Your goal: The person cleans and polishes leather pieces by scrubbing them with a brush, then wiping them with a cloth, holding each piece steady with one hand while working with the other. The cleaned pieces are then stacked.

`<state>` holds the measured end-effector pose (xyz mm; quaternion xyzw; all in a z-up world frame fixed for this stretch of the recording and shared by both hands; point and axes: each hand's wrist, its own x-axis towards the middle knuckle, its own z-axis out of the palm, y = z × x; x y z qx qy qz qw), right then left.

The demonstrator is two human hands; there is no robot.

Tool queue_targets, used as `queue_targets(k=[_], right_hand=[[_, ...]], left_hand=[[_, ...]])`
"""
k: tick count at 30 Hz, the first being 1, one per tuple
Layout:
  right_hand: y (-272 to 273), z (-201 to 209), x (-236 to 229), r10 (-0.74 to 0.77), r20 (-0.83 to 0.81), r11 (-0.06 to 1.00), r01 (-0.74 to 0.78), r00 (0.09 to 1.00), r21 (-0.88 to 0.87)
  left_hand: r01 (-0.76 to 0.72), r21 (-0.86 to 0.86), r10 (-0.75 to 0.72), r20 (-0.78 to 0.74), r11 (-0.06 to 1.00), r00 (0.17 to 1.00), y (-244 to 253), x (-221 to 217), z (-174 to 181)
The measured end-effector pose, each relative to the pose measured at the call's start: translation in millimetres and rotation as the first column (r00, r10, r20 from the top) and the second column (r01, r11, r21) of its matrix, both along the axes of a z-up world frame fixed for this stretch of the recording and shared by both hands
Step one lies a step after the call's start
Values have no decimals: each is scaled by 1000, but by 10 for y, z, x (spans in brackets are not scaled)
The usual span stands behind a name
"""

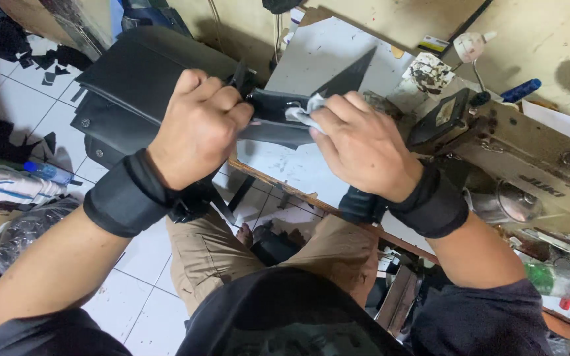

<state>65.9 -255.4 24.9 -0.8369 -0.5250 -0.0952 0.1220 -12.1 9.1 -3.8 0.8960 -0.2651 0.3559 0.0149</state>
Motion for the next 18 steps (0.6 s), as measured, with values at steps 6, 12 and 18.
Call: queue_targets(k=[6, 12, 18], right_hand=[[55, -53, 26, 86, 161, 996, -87, 983, 3], [-193, -112, 16, 108, 382, 993, -119, 918, 6], [-569, 32, -40, 86, 314, 980, -25, 946, -196]], left_hand=[[26, -6, -26, -8, 1000, 1000, 36, -25, 39], [21, -24, -22, -36, 1000, 999, 132, -175, -12], [23, -24, -24, -32, 999, 999, 38, -231, -37]])
